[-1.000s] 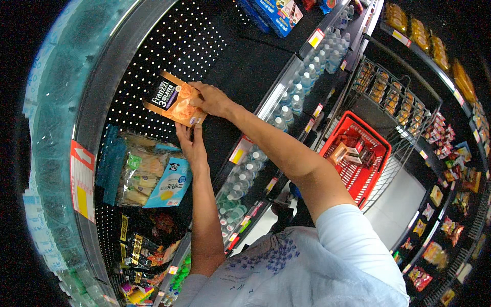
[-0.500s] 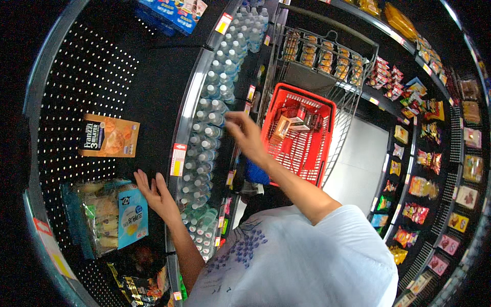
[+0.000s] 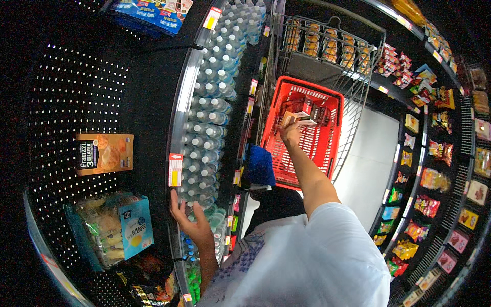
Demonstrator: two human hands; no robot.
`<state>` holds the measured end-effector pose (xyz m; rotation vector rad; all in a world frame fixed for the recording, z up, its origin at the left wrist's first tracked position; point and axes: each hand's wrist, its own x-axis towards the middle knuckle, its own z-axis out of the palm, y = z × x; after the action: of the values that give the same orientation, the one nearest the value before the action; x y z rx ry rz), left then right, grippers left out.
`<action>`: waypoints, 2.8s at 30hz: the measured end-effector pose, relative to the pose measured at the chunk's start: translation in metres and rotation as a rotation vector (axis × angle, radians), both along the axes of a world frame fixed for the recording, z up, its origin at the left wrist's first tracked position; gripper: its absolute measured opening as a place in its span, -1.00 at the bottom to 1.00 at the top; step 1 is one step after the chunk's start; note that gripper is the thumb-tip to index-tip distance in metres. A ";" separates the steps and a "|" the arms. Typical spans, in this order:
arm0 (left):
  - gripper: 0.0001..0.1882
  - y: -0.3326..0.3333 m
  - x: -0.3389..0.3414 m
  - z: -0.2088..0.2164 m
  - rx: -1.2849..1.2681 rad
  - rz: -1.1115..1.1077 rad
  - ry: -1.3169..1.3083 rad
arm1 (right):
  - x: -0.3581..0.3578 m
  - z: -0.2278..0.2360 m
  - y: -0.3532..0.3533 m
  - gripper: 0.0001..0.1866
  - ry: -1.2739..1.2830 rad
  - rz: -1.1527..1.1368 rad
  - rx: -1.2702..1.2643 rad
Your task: The person wipes a supermarket shelf with a blue cloth, then picks up various packaged food items from a red shopping basket and places them onto the shelf. The person handles items one at a time, including boxes of noodles and bags of chips, arranging them on the shelf.
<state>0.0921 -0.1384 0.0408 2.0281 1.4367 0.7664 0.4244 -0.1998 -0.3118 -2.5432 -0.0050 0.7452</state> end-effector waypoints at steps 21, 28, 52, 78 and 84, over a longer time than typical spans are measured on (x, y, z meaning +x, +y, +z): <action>-0.44 -0.022 -0.008 -0.025 -0.503 -0.254 -0.287 | 0.026 0.161 -0.166 -0.39 0.113 0.031 0.742; -0.33 -0.016 0.012 -0.018 -0.475 -0.534 -0.136 | -0.011 0.305 -0.120 -0.36 0.305 0.421 0.852; -0.38 0.031 -0.039 0.028 -0.277 0.041 -0.698 | -0.158 0.393 0.087 -0.45 0.410 1.048 1.079; -0.39 0.160 -0.031 -0.002 0.068 0.263 -0.488 | -0.191 0.378 0.263 -0.41 0.259 1.177 1.091; -0.38 0.159 -0.032 -0.003 0.085 0.246 -0.509 | -0.194 0.377 0.261 -0.39 0.307 1.145 1.153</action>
<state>0.0596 0.0208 0.0375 1.5644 1.3715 1.3525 0.2309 0.0616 0.0653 -1.1285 -1.4056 1.0498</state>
